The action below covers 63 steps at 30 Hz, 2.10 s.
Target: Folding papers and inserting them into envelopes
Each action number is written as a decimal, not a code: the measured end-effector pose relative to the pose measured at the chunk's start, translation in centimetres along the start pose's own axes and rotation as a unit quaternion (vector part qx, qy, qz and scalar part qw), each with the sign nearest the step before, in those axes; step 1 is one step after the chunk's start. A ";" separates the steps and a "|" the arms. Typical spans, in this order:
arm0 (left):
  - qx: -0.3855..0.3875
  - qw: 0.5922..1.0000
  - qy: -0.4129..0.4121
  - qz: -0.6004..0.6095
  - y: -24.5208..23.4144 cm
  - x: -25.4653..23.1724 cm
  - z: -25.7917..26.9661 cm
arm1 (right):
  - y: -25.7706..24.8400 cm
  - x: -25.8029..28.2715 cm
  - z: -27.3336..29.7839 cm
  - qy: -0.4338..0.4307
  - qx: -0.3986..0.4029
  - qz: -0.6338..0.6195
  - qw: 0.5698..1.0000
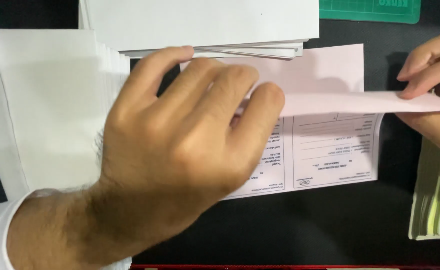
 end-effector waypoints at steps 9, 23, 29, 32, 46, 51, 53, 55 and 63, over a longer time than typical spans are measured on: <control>0.174 0.960 0.166 0.144 2.5 -3.4 0.4 | 5.7 22.2 -0.4 -0.121 -0.112 0.120 0.979; 0.242 0.919 0.287 0.122 7.4 -7.2 1.8 | 6.8 18.7 0.3 -0.123 -0.095 0.239 0.958; 0.244 0.908 0.323 0.111 8.1 -7.9 2.1 | 6.9 18.5 0.6 -0.150 -0.083 0.244 0.954; 0.247 0.906 0.330 0.101 8.3 -8.1 2.1 | 7.1 18.3 0.6 -0.149 -0.078 0.237 0.957; 0.250 0.901 0.341 0.094 8.4 -8.2 1.8 | 7.5 17.9 0.7 -0.152 -0.076 0.295 0.940; 0.239 0.904 0.342 0.097 8.3 -8.2 1.7 | 7.5 17.9 0.8 -0.154 -0.077 0.293 0.940; 0.246 0.902 0.340 0.103 8.3 -8.2 1.7 | 7.5 17.8 0.7 -0.145 -0.073 0.302 0.939; 0.250 0.901 0.341 0.097 8.3 -8.2 1.7 | 7.5 17.7 0.7 -0.146 -0.072 0.303 0.939; 0.299 0.901 0.293 0.114 8.4 -7.2 2.5 | 8.5 18.1 0.4 -0.144 -0.065 0.324 0.933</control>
Point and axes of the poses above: each hand's wrist, its own z-axis away from the middle knuckle, its own y-axis out of the palm, x = y × z, the point moved 7 cm from there along -z, towards the middle knuckle, and after that the axes turned 11 degrees about x, right-handed, at the moved point
